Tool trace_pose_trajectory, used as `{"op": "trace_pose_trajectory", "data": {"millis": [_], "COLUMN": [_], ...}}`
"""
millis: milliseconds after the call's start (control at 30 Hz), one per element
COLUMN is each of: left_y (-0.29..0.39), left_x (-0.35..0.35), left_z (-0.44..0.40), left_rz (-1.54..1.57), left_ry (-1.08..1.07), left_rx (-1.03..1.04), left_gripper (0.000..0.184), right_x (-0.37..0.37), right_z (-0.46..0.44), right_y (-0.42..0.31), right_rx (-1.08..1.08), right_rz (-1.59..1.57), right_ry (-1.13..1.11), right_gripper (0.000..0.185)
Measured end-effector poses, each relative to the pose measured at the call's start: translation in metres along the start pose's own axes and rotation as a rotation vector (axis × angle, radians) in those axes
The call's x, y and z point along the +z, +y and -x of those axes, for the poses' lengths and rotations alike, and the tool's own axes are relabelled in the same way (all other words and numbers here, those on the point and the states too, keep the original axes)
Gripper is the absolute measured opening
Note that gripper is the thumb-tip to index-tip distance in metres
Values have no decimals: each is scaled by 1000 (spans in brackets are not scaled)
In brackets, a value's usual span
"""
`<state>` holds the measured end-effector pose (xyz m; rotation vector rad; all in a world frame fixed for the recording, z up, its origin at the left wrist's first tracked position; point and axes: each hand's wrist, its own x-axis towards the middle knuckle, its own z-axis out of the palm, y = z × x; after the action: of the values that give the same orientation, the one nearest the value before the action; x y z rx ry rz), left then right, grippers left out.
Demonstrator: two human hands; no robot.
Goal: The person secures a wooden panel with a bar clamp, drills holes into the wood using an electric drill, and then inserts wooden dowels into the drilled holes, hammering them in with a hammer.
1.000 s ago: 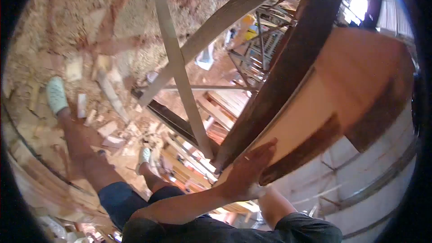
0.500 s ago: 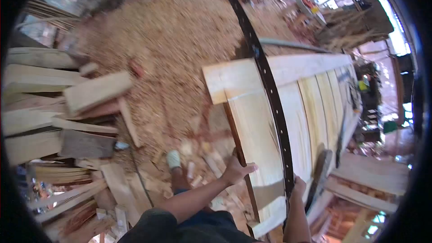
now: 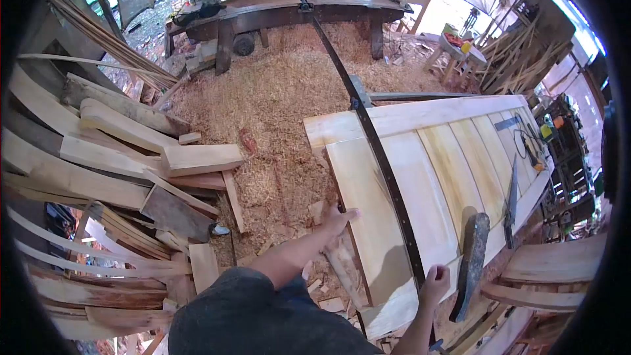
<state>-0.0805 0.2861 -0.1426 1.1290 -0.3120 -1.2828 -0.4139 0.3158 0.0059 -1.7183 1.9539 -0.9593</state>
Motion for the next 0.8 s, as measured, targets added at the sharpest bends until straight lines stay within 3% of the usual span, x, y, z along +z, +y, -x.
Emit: {"op": "trace_pose_trajectory", "data": {"millis": [167, 267, 300, 367, 467, 533, 600, 700, 800], "left_y": [6, 44, 44, 42, 58, 22, 28, 17, -42], "left_x": [-7, -1, -4, -6, 17, 19, 43, 112, 172], "left_z": [-3, 17, 17, 15, 45, 43, 79, 161, 198], "left_rz": [-158, -505, -518, -549, -859, -1120, -1163, -947, -1057], "left_ry": [-82, -65, -72, -88, 263, 401, 243, -291, -601], "left_rx": [-6, -6, -20, -39, 58, 394, 567, 564, 1072], "left_gripper": [55, 55, 60, 70, 78, 69, 59, 38, 21], "right_x": [-68, -91, -92, -100, -119, -140, -171, -224, -255], "right_z": [67, 92, 97, 104, 112, 120, 136, 162, 190], "right_y": [40, 35, 54, 37, 41, 62, 75, 135, 204], "right_rx": [37, 204, 93, 106, -19, -5, 55, 158, 284], "right_rz": [81, 95, 124, 174, 240, 205, 142, 118, 87], "right_ry": [96, 145, 215, 178, 207, 229, 330, 406, 557], "right_gripper": [22, 25, 28, 29, 29, 28, 29, 30, 37]}}
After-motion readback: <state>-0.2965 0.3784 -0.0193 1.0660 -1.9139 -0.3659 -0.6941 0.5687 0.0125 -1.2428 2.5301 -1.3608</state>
